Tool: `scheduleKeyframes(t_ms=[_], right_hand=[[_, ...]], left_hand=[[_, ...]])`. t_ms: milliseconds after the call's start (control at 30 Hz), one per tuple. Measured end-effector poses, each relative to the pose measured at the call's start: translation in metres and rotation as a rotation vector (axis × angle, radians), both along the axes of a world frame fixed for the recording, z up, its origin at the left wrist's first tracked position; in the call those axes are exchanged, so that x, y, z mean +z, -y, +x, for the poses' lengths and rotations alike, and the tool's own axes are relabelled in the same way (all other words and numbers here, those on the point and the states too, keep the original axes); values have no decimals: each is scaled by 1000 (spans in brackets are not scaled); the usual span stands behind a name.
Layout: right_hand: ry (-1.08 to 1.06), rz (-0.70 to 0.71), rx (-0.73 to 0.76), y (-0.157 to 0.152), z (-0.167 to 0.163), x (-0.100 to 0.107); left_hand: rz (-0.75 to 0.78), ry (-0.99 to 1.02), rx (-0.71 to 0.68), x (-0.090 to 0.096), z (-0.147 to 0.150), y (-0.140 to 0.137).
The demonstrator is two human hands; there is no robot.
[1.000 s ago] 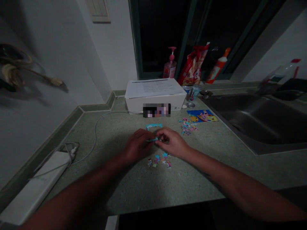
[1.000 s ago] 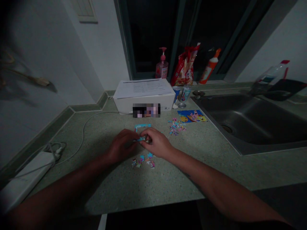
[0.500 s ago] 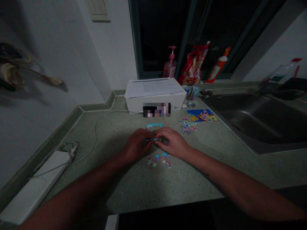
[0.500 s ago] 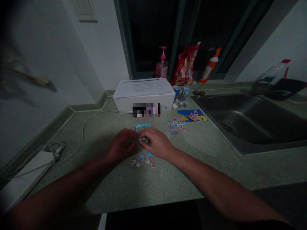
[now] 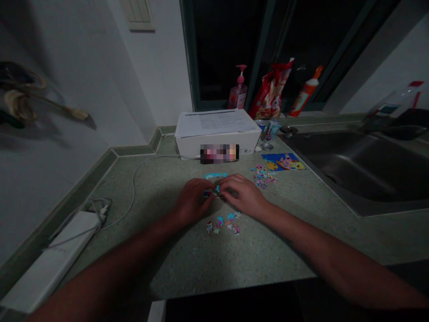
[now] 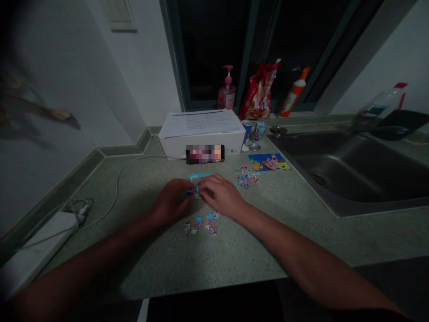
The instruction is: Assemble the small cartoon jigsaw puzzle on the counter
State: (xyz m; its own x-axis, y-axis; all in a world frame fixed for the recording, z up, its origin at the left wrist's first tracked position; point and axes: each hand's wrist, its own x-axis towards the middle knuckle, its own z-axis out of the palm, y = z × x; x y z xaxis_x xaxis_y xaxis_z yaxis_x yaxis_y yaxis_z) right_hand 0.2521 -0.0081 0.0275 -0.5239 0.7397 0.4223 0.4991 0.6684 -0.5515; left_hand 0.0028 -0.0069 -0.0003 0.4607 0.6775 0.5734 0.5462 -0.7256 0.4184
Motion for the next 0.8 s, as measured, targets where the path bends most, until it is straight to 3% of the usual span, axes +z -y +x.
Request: scheduleKeyframes(t_ms=[200,367,800], right_hand=[[17,-4,-189,-36,27,-9],[62,-53,-297,-58,37,-18],[153,-57,-266,-65,28,-27]], left_hand=[[-49,-113,119,-12,-2,-9],[-78,-160,117,-13,-1,-8],[-69,-172,105,-14,-1,-8]])
